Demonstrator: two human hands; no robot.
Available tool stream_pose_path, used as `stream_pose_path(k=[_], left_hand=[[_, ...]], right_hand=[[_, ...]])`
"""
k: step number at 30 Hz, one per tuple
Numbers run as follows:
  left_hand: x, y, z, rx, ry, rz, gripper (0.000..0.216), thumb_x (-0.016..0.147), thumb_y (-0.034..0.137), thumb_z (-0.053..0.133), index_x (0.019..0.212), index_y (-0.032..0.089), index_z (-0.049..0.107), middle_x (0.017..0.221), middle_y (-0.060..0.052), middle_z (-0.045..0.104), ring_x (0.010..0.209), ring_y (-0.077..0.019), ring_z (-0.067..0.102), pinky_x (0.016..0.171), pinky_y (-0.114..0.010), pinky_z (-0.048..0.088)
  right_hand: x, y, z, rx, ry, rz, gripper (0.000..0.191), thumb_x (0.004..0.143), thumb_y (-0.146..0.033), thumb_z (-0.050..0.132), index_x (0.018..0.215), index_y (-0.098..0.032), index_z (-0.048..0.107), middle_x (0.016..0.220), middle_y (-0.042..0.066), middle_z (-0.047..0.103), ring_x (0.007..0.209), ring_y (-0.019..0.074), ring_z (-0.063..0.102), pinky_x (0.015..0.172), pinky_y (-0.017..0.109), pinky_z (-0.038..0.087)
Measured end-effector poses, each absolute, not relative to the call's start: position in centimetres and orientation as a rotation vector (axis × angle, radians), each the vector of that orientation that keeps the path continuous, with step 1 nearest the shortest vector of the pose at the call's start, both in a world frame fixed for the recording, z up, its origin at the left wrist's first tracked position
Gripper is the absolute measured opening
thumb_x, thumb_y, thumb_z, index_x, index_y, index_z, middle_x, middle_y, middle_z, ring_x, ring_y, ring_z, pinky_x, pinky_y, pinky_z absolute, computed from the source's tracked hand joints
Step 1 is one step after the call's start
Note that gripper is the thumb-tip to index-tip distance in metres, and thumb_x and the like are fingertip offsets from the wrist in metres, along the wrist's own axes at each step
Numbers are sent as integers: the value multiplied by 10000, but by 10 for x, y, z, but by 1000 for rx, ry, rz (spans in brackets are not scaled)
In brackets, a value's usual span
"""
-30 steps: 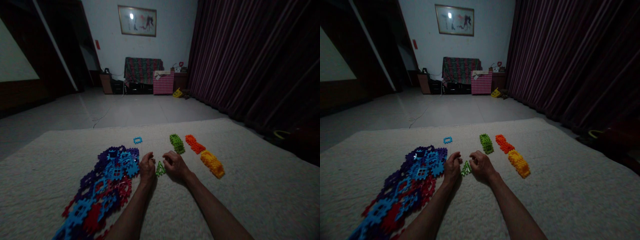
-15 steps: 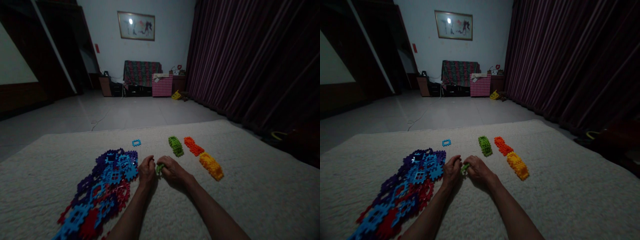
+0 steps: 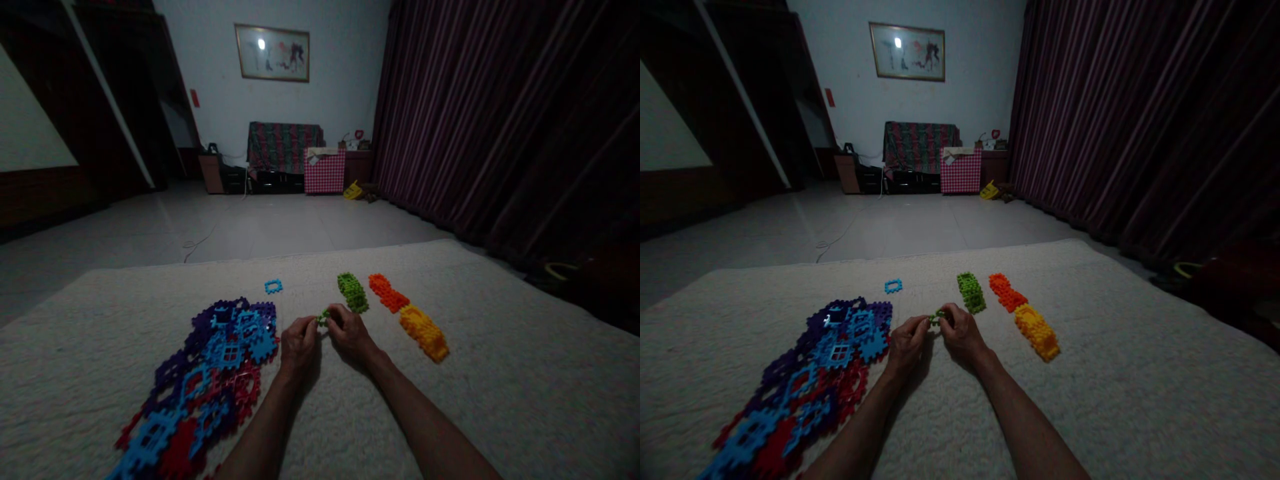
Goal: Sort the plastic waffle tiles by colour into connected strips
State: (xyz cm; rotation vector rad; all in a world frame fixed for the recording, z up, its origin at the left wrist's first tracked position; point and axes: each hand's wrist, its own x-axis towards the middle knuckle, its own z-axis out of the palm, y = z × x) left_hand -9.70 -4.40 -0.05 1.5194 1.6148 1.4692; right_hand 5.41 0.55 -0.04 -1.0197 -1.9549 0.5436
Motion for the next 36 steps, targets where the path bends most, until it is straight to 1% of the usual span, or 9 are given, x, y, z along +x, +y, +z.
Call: stream_pose_path(k=[4,8,10,16,21,23,26,31,36], left_hand=[[-97,-42,-4,1472,1614,1527,272,810,335,552,900,177,756,901,-88,762,839,-208,697,786,-314,516],[-96,-42,-2,1414,1602,1547,267,796,325,563,890,166,756,899,-90,766,840,-209,700,787,-313,529],[-96,-43,-1,1402,1583,1523,251,784,318,570,869,169,753,874,-77,766,823,-204,698,775,-305,530],[-99,-43,2,1454,1538,1414,216,761,301,561,831,178,725,789,-30,742,763,-177,672,721,-273,507],[-97,-44,6,1433,1528,1418,208,730,310,576,819,169,702,750,-23,716,727,-170,655,692,-266,509],[-96,-45,6,1430,1511,1432,241,757,346,576,852,164,702,792,-37,725,758,-177,667,715,-275,519],[-95,-44,2,1386,1481,1437,312,783,385,583,961,154,695,864,-61,739,796,-189,686,737,-296,541],[-94,-41,-8,1314,1458,1433,328,762,342,605,1012,150,697,864,-69,743,789,-195,700,729,-308,563],[-93,-41,-7,1318,1479,1456,300,748,321,610,974,152,713,833,-63,750,771,-193,706,724,-301,569]], right_hand=[[51,1,-1,-994,-1943,419,195,808,-206,564,998,-172,589,896,54,650,793,171,600,746,296,495],[43,-7,-4,-977,-2055,256,422,761,-216,599,1175,-160,540,1072,119,632,1001,244,585,898,388,495],[38,-9,-5,-1027,-2066,219,475,763,-239,594,1222,-144,518,1100,146,626,1040,273,578,922,428,490],[31,-14,-5,-1092,-2046,267,507,754,-221,553,1248,-116,505,1119,166,621,1045,279,597,928,435,497],[30,-15,-5,-952,-2005,341,550,744,-192,542,1288,-165,465,1214,140,578,1135,253,562,982,417,482],[31,-13,-4,-949,-1955,281,566,751,-192,549,1308,-184,448,1261,136,545,1190,250,522,1026,424,452],[40,-6,-2,-1114,-1818,79,585,773,-244,589,1334,-190,434,1323,149,485,1266,284,443,1083,476,385],[69,9,-3,-1462,-1620,-105,587,755,-236,584,1324,-188,448,1329,168,463,1248,336,424,1041,539,377],[79,11,-10,-1560,-1604,-150,599,710,-214,599,1294,-203,468,1270,171,503,1157,349,476,946,514,428]])
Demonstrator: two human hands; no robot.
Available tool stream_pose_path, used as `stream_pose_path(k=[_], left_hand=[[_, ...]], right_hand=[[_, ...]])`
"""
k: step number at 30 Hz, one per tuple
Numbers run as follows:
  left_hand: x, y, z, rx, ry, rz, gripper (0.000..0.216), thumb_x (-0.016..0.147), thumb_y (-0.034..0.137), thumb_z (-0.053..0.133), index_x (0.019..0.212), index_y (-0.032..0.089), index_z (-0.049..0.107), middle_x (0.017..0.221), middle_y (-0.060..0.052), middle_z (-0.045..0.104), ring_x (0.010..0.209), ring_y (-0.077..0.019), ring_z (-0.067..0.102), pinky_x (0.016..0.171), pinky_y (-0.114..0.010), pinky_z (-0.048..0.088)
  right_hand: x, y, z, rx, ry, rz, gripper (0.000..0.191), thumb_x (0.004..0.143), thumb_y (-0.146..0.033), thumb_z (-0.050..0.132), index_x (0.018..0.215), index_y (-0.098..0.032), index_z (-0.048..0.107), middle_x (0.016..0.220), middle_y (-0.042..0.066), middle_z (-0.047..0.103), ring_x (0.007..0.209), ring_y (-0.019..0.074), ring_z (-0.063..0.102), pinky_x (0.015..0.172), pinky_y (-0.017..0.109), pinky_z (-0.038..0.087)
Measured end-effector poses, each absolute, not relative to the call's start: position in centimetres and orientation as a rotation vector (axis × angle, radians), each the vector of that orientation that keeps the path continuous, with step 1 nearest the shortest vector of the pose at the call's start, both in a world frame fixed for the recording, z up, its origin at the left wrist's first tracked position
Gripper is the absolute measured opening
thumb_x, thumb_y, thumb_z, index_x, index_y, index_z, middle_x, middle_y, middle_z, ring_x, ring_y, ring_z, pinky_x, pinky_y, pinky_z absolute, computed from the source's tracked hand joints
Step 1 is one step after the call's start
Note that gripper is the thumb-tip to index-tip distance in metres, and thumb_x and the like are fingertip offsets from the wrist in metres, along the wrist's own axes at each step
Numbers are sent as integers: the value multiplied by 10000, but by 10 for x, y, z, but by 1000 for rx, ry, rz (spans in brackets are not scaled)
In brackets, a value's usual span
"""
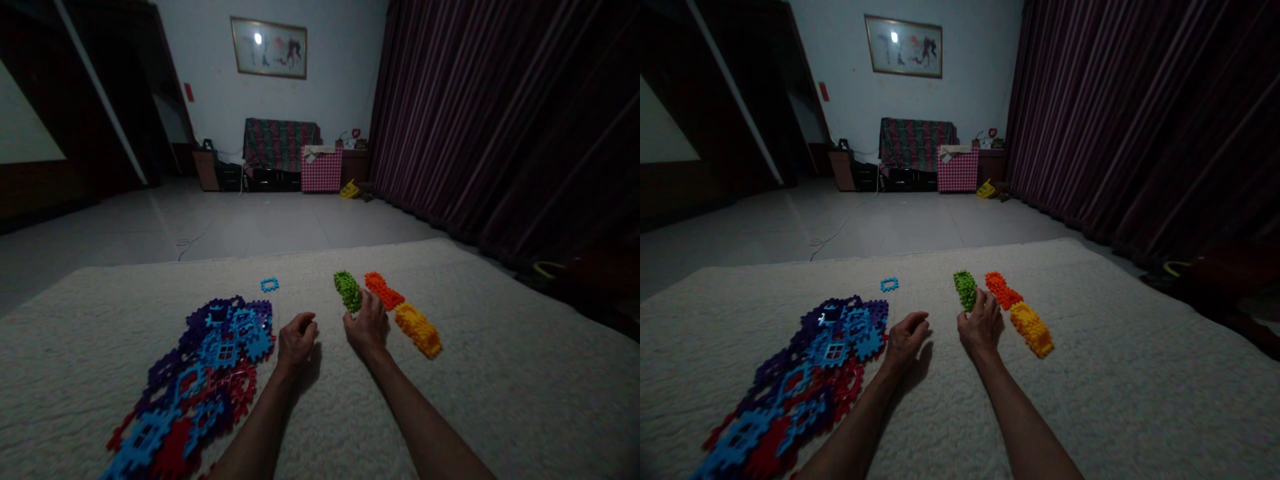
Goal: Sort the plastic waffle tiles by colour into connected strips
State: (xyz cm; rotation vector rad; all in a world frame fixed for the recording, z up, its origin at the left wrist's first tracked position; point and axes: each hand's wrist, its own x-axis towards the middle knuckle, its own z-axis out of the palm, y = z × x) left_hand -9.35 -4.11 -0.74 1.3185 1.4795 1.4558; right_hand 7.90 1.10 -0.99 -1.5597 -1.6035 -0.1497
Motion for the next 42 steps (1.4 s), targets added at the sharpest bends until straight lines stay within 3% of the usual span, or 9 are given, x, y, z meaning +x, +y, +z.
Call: stream_pose_path(k=[8,13,17,21,25,31,35,38,42], left_hand=[[-95,-41,-9,1368,1491,1462,278,767,298,587,966,157,720,878,-71,755,797,-189,706,727,-291,566],[-93,-38,-14,1377,1525,1490,265,789,251,565,971,148,728,907,-80,756,796,-186,703,731,-297,563],[-93,-38,-9,1340,1590,1524,289,801,190,509,983,153,730,846,-62,754,755,-168,697,730,-284,549],[-95,-37,-7,1270,1659,1540,301,806,178,492,983,144,733,855,-81,754,747,-177,694,744,-303,548],[-94,-34,-11,1208,1711,1515,339,820,137,445,1018,141,721,838,-75,750,724,-165,688,723,-298,550],[-96,-31,5,1428,1895,1289,338,798,80,476,1007,138,735,988,-100,754,924,-199,689,885,-329,535],[-131,-38,40,1704,2075,1170,389,830,82,453,1117,149,707,1083,-98,730,1016,-192,661,965,-300,490],[-167,-47,54,1758,2300,958,351,859,144,476,1134,152,694,1149,-115,701,1098,-216,621,1010,-327,453],[-185,-61,45,1634,2612,703,356,896,318,513,1180,163,660,1260,-158,629,1225,-318,521,1017,-460,427]], right_hand=[[76,8,-8,-1639,-1598,-154,653,695,-271,637,1316,-172,459,1347,207,459,1222,411,427,971,593,392],[65,3,-3,-1316,-1685,-91,528,804,-221,531,1324,-180,447,1348,158,469,1291,306,417,1054,502,386],[46,-6,-6,-1007,-1925,179,357,841,-136,431,1175,-185,549,1136,114,589,1057,227,575,899,374,496],[38,-6,-13,-925,-2171,256,228,806,-99,430,913,-190,609,910,79,623,893,215,587,818,339,481],[33,4,-18,-1090,-2072,250,201,791,-110,436,837,-176,620,846,77,623,813,202,584,771,318,462],[16,-4,-23,-1293,-1958,182,218,790,-134,444,858,-164,648,897,103,615,873,223,562,837,343,446],[15,-10,-24,-1231,-1931,214,230,789,-146,458,901,-156,660,926,108,632,896,224,568,864,343,448],[16,-10,-24,-1230,-1910,236,234,794,-156,461,898,-162,671,923,103,647,880,222,576,860,346,452],[15,-8,-23,-1262,-1888,271,236,790,-163,469,883,-168,686,919,98,663,871,221,585,855,347,453]])
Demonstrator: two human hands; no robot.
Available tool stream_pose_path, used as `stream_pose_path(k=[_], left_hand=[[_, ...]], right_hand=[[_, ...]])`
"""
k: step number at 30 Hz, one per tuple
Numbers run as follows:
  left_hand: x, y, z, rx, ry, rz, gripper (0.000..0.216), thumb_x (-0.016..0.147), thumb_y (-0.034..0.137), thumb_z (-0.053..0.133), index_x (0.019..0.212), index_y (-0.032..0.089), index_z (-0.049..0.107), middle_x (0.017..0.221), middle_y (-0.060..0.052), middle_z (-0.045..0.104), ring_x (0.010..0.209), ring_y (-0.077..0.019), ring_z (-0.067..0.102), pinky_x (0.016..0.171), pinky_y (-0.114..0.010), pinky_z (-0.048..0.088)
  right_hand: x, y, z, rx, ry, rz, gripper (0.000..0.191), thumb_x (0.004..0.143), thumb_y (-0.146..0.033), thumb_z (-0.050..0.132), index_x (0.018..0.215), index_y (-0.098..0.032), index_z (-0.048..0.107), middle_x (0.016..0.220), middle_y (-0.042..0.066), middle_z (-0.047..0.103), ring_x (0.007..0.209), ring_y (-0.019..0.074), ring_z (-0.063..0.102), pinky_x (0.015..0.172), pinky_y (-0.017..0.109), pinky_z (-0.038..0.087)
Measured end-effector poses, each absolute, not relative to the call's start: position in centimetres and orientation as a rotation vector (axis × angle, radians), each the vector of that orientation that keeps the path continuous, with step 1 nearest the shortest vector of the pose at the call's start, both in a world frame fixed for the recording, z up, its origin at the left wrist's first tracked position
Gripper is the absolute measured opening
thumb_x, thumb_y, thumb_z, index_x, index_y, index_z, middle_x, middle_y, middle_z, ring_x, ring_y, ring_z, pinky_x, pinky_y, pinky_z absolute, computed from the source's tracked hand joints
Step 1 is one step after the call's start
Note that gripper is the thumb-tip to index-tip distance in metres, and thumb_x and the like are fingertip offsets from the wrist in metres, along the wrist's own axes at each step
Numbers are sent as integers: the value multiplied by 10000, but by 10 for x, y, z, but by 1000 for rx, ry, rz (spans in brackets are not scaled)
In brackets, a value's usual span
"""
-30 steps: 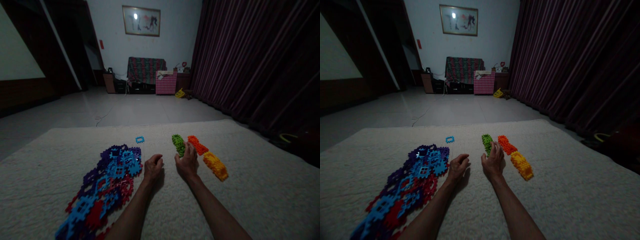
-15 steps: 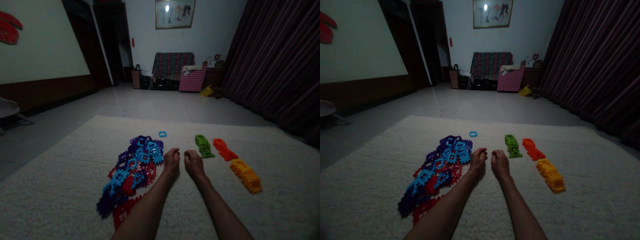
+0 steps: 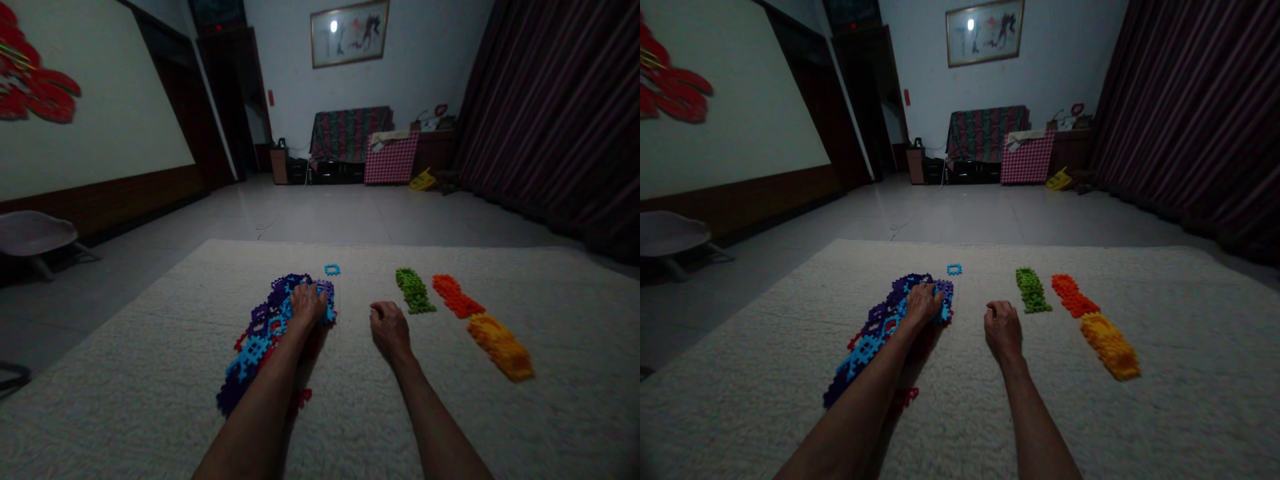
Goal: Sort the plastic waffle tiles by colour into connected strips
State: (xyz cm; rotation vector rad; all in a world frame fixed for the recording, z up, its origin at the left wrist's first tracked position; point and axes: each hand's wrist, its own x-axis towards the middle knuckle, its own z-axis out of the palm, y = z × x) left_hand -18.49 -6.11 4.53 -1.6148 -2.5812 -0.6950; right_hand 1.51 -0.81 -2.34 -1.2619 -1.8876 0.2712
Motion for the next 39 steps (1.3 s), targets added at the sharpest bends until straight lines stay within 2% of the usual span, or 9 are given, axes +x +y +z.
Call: stream_pose_path(k=[4,8,14,19,22,29,31,34,39], left_hand=[[-163,-71,27,-1644,-2529,-645,379,921,359,484,1227,185,624,1380,-153,545,1322,-349,415,1042,-523,380],[-140,-76,17,-1728,-2445,-651,394,931,381,476,1261,204,598,1417,-143,516,1353,-348,373,1082,-575,309],[-136,-63,10,-1851,-2342,-694,393,917,382,521,1264,214,592,1404,-138,525,1334,-339,409,1095,-582,297],[-157,-37,14,-1941,-2281,-820,356,892,305,572,1231,198,601,1341,-130,575,1255,-271,515,1068,-464,397],[-179,-36,24,-1978,-2237,-937,331,895,242,561,1218,182,602,1196,-110,657,1149,-231,595,1014,-390,461],[-222,-103,39,-1974,-2214,-1059,237,916,218,516,1097,203,667,1109,-66,706,1037,-184,652,954,-315,504],[-228,-127,39,-2003,-2226,-997,250,913,228,523,1115,198,667,1150,-78,696,1077,-188,637,986,-329,483],[-229,-160,37,-2160,-2195,-797,299,883,324,597,1157,222,661,1286,-87,636,1238,-234,545,1064,-411,419],[-224,-212,34,-2350,-2081,-517,578,813,461,669,1350,297,535,1498,-76,456,1420,-304,329,1155,-553,247]], right_hand=[[16,-9,-22,-1261,-1887,311,244,797,-177,469,895,-170,693,928,94,670,886,224,590,858,350,453],[16,-11,-21,-1274,-1874,335,259,806,-195,461,912,-169,696,944,95,678,902,232,594,862,356,452],[15,-11,-21,-1278,-1885,326,265,819,-219,453,910,-171,698,941,101,679,906,239,591,871,366,448],[15,-10,-21,-1278,-1896,314,263,808,-214,457,902,-175,700,934,98,682,894,237,590,858,360,449],[15,-11,-20,-1286,-1894,292,259,802,-206,463,896,-178,703,938,97,685,879,232,586,848,354,444],[13,-16,-16,-1273,-1979,277,257,806,-167,471,909,-166,706,939,97,691,890,224,567,864,344,415],[12,-20,-16,-1259,-2021,242,245,805,-147,475,903,-165,699,942,97,682,889,219,557,862,341,401],[11,-28,-16,-1277,-2053,187,236,804,-124,478,903,-168,687,973,98,664,901,215,535,852,333,383],[11,-33,-18,-1264,-2053,158,234,810,-119,463,910,-174,666,999,87,653,932,212,527,861,326,371]])
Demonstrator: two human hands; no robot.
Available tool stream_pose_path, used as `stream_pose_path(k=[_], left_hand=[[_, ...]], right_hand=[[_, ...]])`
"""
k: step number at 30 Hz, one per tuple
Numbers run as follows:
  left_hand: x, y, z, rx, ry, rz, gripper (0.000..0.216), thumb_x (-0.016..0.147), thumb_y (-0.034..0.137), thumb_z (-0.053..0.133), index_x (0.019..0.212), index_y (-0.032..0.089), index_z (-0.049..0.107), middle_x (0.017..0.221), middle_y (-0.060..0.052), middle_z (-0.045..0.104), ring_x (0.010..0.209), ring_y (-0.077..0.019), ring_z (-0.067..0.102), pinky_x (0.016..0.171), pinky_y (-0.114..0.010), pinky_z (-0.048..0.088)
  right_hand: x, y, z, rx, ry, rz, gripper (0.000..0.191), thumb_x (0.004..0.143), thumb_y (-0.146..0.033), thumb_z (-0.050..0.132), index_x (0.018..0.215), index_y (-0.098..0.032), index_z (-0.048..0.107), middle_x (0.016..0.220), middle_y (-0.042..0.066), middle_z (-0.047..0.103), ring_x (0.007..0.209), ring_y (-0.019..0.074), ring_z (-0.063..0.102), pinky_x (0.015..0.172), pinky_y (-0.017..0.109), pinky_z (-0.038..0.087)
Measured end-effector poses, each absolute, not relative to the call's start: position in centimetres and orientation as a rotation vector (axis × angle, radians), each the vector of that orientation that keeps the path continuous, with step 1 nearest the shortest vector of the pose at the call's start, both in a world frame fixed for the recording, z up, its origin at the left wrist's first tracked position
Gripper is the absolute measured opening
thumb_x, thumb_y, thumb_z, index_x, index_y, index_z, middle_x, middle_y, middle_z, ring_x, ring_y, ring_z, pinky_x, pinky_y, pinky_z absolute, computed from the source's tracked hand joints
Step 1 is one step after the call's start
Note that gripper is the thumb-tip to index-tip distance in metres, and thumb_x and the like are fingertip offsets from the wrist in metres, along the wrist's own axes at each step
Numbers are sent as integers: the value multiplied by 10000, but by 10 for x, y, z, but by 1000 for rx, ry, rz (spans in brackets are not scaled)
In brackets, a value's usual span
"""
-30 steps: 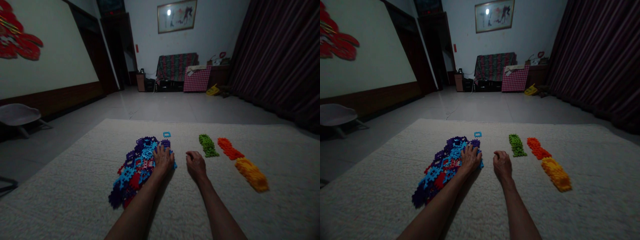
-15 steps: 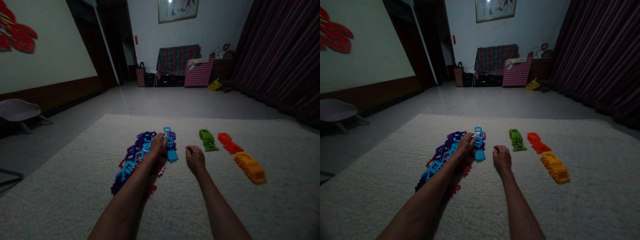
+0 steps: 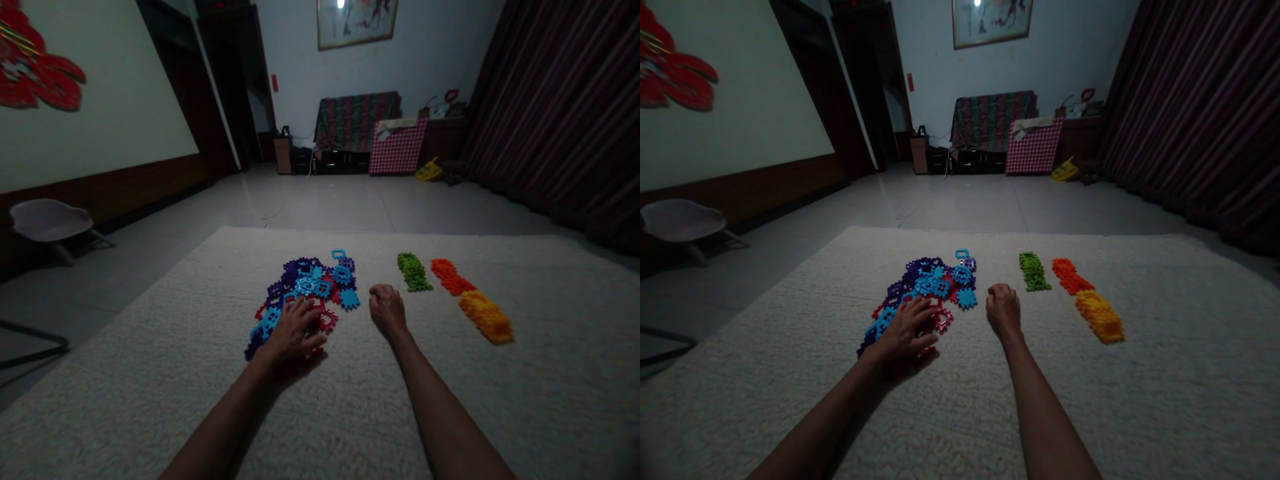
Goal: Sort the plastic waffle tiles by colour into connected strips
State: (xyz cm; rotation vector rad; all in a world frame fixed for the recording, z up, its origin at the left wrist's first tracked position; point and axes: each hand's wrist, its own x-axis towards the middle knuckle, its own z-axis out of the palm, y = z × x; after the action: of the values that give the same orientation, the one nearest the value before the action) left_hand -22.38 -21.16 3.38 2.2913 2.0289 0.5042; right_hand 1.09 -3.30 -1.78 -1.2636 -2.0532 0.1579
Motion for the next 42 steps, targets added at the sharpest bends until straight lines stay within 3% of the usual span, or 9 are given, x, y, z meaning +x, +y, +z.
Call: stream_pose_path(k=[4,11,16,23,29,36,42], left_hand=[[-219,-238,33,2328,1973,430,619,800,521,652,1361,292,528,1529,-83,411,1441,-351,271,1141,-586,251],[-208,-224,18,2243,2070,584,528,857,354,577,1364,223,514,1511,-124,410,1428,-317,302,1149,-544,278],[-200,-192,16,2169,2156,669,508,837,373,596,1320,230,534,1427,-119,475,1308,-300,442,1099,-482,371],[-192,-169,24,2180,2167,510,523,813,453,639,1287,252,550,1223,-105,580,1128,-286,545,977,-433,452],[-195,-163,28,2290,2001,526,404,813,357,641,1201,244,612,1158,-91,616,1041,-239,593,879,-345,510],[-196,-165,26,2297,1996,595,286,928,326,485,1172,247,612,1167,-67,648,1055,-197,622,924,-310,506],[-190,-146,43,2032,2280,555,250,960,315,440,1077,210,635,1024,-73,710,902,-195,666,791,-288,505]], right_hand=[[12,-30,-20,-1250,-2057,167,220,810,-135,463,902,-165,660,975,90,658,914,211,540,860,329,377],[13,-25,-25,-1221,-2021,170,220,793,-143,470,889,-165,667,949,89,671,914,213,562,870,335,396],[14,-25,-26,-1216,-1994,182,217,801,-159,475,896,-171,669,951,88,679,899,214,569,861,338,408],[13,-25,-25,-1214,-1985,194,211,803,-159,480,893,-176,670,948,87,683,897,218,570,865,341,407],[13,-27,-24,-1236,-1987,220,213,802,-152,480,895,-172,671,940,84,683,907,217,570,872,337,406],[13,-30,-22,-1229,-1984,232,215,817,-157,489,908,-174,683,946,86,686,901,216,576,881,348,412],[11,-33,-21,-1238,-1967,248,217,818,-154,499,915,-177,692,954,86,692,904,221,573,871,342,416]])
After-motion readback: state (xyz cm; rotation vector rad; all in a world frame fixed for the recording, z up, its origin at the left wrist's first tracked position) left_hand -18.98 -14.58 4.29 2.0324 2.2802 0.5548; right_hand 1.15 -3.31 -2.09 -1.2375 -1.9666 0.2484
